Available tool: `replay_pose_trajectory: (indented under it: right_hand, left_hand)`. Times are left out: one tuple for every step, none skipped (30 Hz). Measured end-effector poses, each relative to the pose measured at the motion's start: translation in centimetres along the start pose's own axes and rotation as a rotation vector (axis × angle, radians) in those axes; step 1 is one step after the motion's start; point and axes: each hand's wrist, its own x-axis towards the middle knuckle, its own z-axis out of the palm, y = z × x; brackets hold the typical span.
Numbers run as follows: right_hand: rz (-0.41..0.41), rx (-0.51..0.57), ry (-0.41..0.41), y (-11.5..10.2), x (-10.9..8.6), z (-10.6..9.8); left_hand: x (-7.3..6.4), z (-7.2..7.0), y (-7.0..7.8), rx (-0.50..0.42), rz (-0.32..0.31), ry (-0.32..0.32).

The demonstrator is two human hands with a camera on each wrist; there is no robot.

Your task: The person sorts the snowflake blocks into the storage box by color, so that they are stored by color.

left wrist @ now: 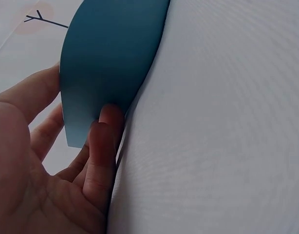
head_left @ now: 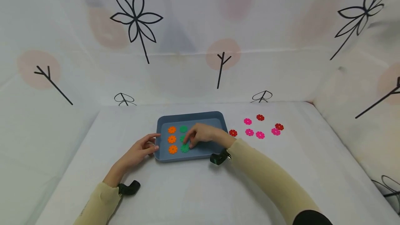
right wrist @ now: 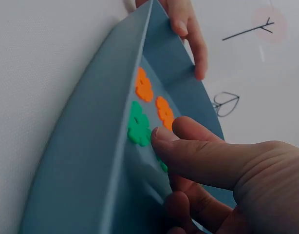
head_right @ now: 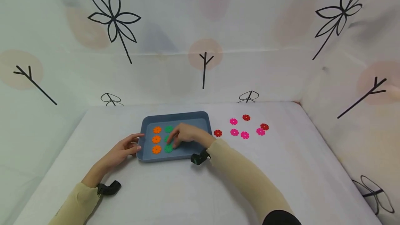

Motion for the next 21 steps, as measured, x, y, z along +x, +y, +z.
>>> replay_pose_trajectory:
  right_hand:
    - [0.003,0.016,0.003,0.1,-0.1,-0.1]
    - [0.006,0.034,0.008,0.2,-0.2,-0.3]
    - [0.009,0.048,0.017,0.3,-0.3,-0.5]
    - [0.015,0.062,0.026,0.3,-0.5,-0.7]
    - [0.017,0.074,0.037,0.4,-0.7,-0.9]
    - [0.018,0.086,0.051,0.6,-1.0,-1.2]
    - [0.021,0.089,0.066,0.7,-1.3,-1.5]
    - [0.023,0.095,0.081,0.8,-1.6,-1.8]
    - [0.024,0.102,0.096,0.9,-1.9,-2.1]
    - [0.022,0.115,0.109,1.0,-2.3,-2.4]
    - [0.019,0.127,0.123,1.1,-2.6,-2.8]
    - [0.017,0.135,0.138,1.2,-3.0,-3.2]
    - [0.015,0.142,0.152,1.2,-3.4,-3.6]
    - [0.014,0.152,0.169,1.3,-3.8,-4.0]
    - [0.014,0.160,0.188,1.5,-4.3,-4.4]
    - [0.017,0.165,0.204,1.7,-4.8,-4.8]
    - [0.020,0.171,0.221,1.9,-5.3,-5.2]
    - [0.024,0.174,0.238,2.1,-5.8,-5.6]
    - [0.030,0.185,0.257,2.4,-6.3,-6.0]
    - [0.036,0.200,0.276,2.9,-6.9,-6.4]
    - [0.039,0.216,0.295,3.2,-7.4,-6.8]
  left_hand:
    - [0.0,0.0,0.0,0.001,-0.001,0.002]
    - [-0.1,-0.1,0.0,0.000,0.004,0.000]
    - [-0.1,-0.1,0.0,0.001,0.003,0.001]
    - [-0.1,-0.1,0.0,-0.001,0.006,0.000]
    - [-0.1,-0.1,0.0,-0.001,0.007,0.001]
    - [0.0,-0.1,0.0,0.000,0.012,-0.003]
    - [0.0,-0.1,-0.1,-0.001,0.011,-0.004]
    - [0.0,-0.1,-0.1,-0.002,0.015,-0.008]
    - [0.0,-0.1,-0.1,-0.003,0.012,-0.007]
    - [0.0,-0.1,-0.1,-0.003,0.011,-0.008]
    - [0.0,-0.1,-0.1,-0.006,0.005,-0.005]
    - [0.0,-0.1,0.0,-0.008,0.002,-0.004]
    - [0.0,0.0,0.0,-0.010,-0.004,-0.002]
    - [0.0,0.0,0.1,-0.013,-0.009,0.001]
    - [0.0,0.0,0.1,-0.014,-0.015,0.003]
    - [0.0,0.0,0.2,-0.012,-0.017,0.005]
    - [0.0,0.0,0.1,-0.011,-0.012,0.002]
    - [0.0,0.0,0.1,-0.009,-0.014,0.003]
    - [0.0,0.0,0.1,-0.006,-0.017,0.004]
    - [0.0,0.0,0.1,-0.004,-0.019,0.004]
    - [0.0,0.0,0.1,-0.003,-0.018,0.004]
